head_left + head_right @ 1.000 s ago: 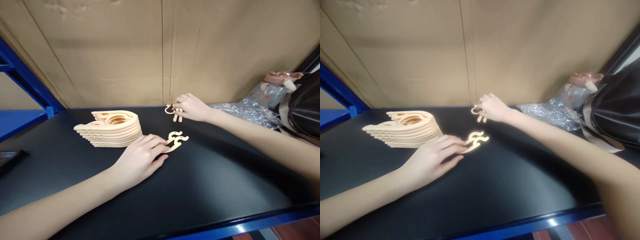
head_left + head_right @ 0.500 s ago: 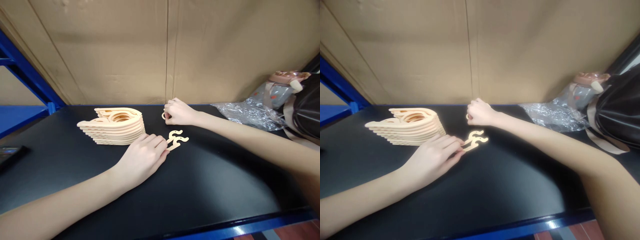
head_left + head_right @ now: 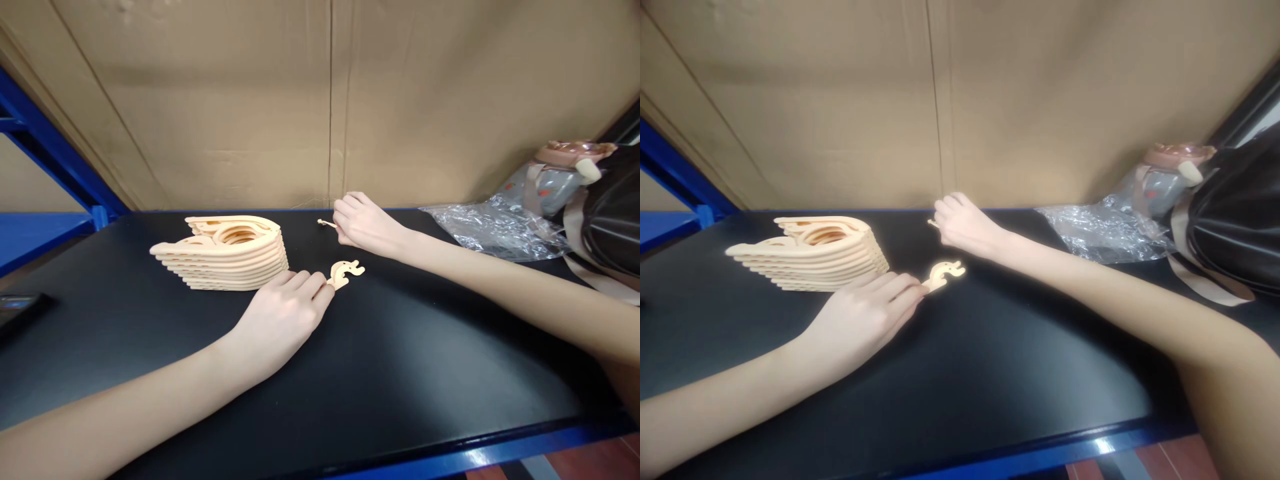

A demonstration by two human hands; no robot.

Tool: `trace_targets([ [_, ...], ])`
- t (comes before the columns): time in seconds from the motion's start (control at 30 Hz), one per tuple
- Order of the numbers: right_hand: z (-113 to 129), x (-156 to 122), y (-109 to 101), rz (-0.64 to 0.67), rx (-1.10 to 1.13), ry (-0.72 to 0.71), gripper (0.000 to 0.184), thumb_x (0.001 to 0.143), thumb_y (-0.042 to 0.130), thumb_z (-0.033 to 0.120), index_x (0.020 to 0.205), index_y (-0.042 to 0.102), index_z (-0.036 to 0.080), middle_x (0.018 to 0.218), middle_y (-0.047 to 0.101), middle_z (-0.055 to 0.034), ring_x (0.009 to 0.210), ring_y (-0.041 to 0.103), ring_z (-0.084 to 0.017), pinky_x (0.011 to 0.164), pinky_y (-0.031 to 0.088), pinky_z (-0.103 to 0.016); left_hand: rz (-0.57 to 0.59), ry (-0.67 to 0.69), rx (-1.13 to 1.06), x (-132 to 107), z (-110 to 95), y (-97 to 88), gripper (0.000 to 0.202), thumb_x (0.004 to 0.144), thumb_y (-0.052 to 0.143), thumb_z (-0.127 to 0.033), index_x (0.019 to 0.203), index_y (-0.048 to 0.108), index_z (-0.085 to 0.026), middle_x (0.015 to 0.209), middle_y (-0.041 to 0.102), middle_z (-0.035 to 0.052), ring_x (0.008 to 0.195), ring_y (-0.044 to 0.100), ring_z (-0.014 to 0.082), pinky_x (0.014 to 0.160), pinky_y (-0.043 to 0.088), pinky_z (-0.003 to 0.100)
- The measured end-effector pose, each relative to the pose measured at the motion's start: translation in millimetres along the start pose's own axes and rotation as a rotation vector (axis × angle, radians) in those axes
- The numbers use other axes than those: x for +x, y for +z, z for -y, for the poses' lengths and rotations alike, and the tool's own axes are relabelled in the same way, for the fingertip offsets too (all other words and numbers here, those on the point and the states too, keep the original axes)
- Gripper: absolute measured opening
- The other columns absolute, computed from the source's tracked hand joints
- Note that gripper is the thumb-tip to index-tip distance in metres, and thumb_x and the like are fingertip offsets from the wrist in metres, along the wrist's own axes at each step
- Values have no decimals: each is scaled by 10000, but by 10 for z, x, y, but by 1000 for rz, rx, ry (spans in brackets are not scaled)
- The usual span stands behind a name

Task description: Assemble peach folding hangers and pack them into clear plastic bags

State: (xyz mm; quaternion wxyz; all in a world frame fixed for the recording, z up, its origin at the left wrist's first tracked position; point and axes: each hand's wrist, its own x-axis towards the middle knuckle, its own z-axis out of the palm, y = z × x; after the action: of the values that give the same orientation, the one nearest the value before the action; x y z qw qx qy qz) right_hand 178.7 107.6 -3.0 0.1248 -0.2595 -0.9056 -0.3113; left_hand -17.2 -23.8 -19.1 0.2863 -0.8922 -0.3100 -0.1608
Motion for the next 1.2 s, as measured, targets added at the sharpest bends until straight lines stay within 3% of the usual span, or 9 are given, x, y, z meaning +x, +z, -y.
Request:
trace_targets([
  [0.23,21,-74,-62,-90,-81,-30,265,904,399,116,856,658,86,866,585,-132,852,478,-264,882,386,-415,6,7,-2,2,18,-3,176,943,500,-113,954,676,-121,803,673,46,660,598,196,578,436,320],
  [0.4,-18,-249,-283,-129,-111,8,263,906,408,142,868,664,94,840,579,-127,845,489,-270,922,412,-447,3,-9,-11,-11,10,0,175,950,501,-126,970,674,-120,832,693,59,715,631,197,596,436,313],
  [0.53,26,-556,-576,-66,-205,18,281,912,403,148,871,681,155,857,620,-111,836,526,-264,1004,409,-477,-12,-9,-19,-25,10,18,191,962,490,-139,953,679,-115,827,707,60,741,656,202,608,443,321],
  [0.63,152,-861,-756,-28,-262,-1,297,929,419,164,776,671,198,818,644,-81,806,559,-236,1062,391,-472,-14,-34,-33,-25,5,32,225,981,464,-162,966,683,-115,836,716,67,769,673,211,628,454,329],
  [0.77,345,-1275,-871,-32,-243,-91,230,909,505,183,745,656,235,782,655,-54,804,587,-230,1069,398,-498,-6,-62,-27,-20,-4,42,245,992,451,-186,998,682,-107,859,725,83,780,680,225,664,472,346],
  [0.9,464,-1526,-947,-14,-118,-35,156,888,559,159,791,650,242,799,662,-30,798,607,-211,1085,380,-491,-1,-54,4,-12,-6,47,233,979,468,-173,1008,684,-92,930,734,96,793,683,232,702,492,361],
  [1.07,402,-1436,-1012,-28,19,139,96,889,555,231,822,620,213,827,671,-63,801,619,-228,970,429,-459,-6,-45,-7,9,1,60,237,962,482,-154,1025,694,-67,972,742,120,885,692,261,806,520,396],
  [1.2,154,-1053,-803,84,-13,326,225,935,469,325,844,616,180,817,667,-92,783,610,-247,773,454,-394,-23,-63,-41,13,11,85,250,954,484,-148,1052,698,-64,1014,743,140,1004,679,300,955,491,476],
])
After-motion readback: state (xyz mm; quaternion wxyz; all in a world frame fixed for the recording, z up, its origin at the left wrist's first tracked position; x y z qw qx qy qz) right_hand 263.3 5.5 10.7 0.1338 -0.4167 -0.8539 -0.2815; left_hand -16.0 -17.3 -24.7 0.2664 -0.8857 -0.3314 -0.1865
